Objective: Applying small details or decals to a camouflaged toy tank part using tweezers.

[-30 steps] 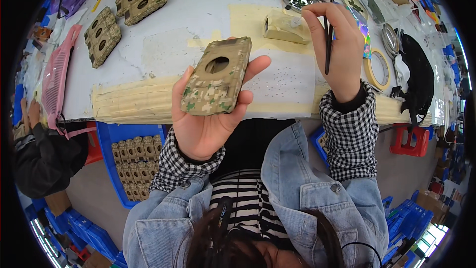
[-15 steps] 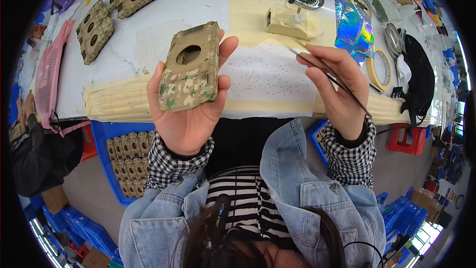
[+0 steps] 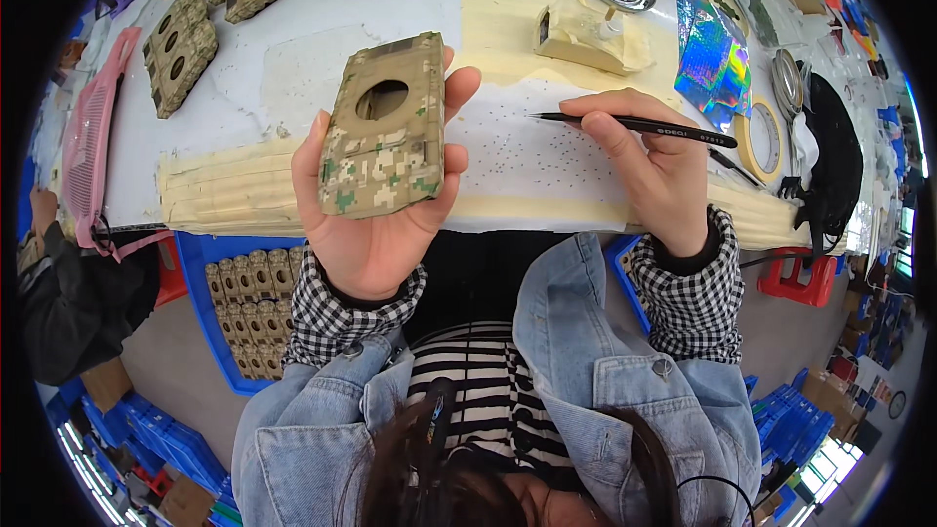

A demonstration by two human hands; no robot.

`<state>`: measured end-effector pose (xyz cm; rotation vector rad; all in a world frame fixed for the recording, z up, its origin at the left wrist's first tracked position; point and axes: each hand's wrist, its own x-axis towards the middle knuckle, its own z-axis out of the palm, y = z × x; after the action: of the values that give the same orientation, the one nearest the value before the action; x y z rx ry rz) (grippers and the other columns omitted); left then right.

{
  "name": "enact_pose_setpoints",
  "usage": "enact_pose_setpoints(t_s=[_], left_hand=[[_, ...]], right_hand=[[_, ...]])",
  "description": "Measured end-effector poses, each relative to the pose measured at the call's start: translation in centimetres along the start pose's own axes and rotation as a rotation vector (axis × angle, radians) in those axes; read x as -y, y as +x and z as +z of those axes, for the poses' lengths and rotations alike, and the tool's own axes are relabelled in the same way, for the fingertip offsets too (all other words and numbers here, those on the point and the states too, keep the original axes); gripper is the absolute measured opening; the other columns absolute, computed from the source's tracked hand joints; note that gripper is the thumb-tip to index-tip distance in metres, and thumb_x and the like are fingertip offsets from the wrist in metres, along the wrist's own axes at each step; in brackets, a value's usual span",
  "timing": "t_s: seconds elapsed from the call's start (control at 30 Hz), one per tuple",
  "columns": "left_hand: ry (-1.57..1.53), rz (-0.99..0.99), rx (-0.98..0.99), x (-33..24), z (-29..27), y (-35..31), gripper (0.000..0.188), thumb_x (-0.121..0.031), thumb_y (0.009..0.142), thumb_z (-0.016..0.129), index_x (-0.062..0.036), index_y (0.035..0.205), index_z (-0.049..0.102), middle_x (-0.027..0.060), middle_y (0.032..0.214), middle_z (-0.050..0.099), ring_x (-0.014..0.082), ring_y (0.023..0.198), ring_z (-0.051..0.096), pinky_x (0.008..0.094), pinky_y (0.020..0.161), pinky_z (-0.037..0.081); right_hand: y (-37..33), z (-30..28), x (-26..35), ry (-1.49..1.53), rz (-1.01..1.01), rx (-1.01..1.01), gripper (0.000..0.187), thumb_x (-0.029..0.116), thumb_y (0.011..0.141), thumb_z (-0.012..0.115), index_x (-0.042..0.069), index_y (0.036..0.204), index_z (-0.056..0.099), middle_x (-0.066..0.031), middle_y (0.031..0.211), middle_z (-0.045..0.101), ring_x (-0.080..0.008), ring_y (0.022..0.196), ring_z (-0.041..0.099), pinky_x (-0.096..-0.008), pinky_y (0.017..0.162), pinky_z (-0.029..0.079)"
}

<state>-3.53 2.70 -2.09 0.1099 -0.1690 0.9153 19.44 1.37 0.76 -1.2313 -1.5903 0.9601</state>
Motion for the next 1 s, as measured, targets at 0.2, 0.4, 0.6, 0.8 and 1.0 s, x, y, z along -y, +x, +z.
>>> enact_pose_setpoints(t_s=[0.2,0.4,0.6,0.8,1.0], left_hand=[[0.022,-0.008,-0.006,-0.1,-0.02,0.06,0.077,-0.035,0.09,0.046,-0.0058,0.141,-0.004,0.0164,0.142,0.02,0.0279,0.104,0.05,0.0373,0.09,0.047],[0.025,-0.006,-0.012,-0.07,-0.03,0.05,0.079,-0.035,0.089,0.047,-0.0054,0.141,-0.004,0.0168,0.142,0.021,0.0279,0.104,0.05,0.037,0.089,0.048],[0.037,-0.004,-0.008,-0.08,-0.15,0.04,0.079,-0.035,0.089,0.047,-0.0051,0.141,-0.004,0.0169,0.142,0.02,0.0281,0.104,0.05,0.0369,0.089,0.048],[0.032,-0.008,0.009,-0.09,-0.25,0.06,0.078,-0.035,0.089,0.046,-0.0052,0.141,-0.004,0.0167,0.142,0.02,0.0286,0.105,0.05,0.037,0.09,0.047],[0.022,-0.011,0.009,-0.12,-0.26,0.06,0.078,-0.035,0.09,0.046,-0.0053,0.141,-0.004,0.0166,0.142,0.019,0.0289,0.106,0.049,0.0378,0.091,0.047]], right_hand=[[0.28,-0.13,-0.43,-0.091,-0.054,0.027,0.014,0.007,0.085,0.059,-0.002,0.093,0.064,-0.0075,0.087,0.065,-0.0122,0.076,0.059,-0.0217,0.067,0.047],[0.33,-0.06,-0.52,-0.08,-0.042,0.018,0.014,0.009,0.084,0.06,-0.002,0.091,0.065,-0.007,0.087,0.064,-0.0117,0.076,0.058,-0.0214,0.067,0.047],[0.3,-0.07,-0.58,-0.087,-0.025,0.019,0.014,0.009,0.084,0.06,-0.002,0.091,0.065,-0.0069,0.086,0.064,-0.0114,0.075,0.058,-0.0212,0.067,0.046],[0.28,-0.03,-0.58,-0.058,-0.021,0.025,0.014,0.009,0.085,0.06,-0.002,0.092,0.064,-0.0069,0.086,0.064,-0.0115,0.076,0.059,-0.0211,0.068,0.047],[0.27,-0.17,-0.58,-0.035,-0.022,0.047,0.014,0.008,0.085,0.059,-0.002,0.094,0.063,-0.0074,0.088,0.064,-0.0119,0.079,0.059,-0.0214,0.07,0.047]])
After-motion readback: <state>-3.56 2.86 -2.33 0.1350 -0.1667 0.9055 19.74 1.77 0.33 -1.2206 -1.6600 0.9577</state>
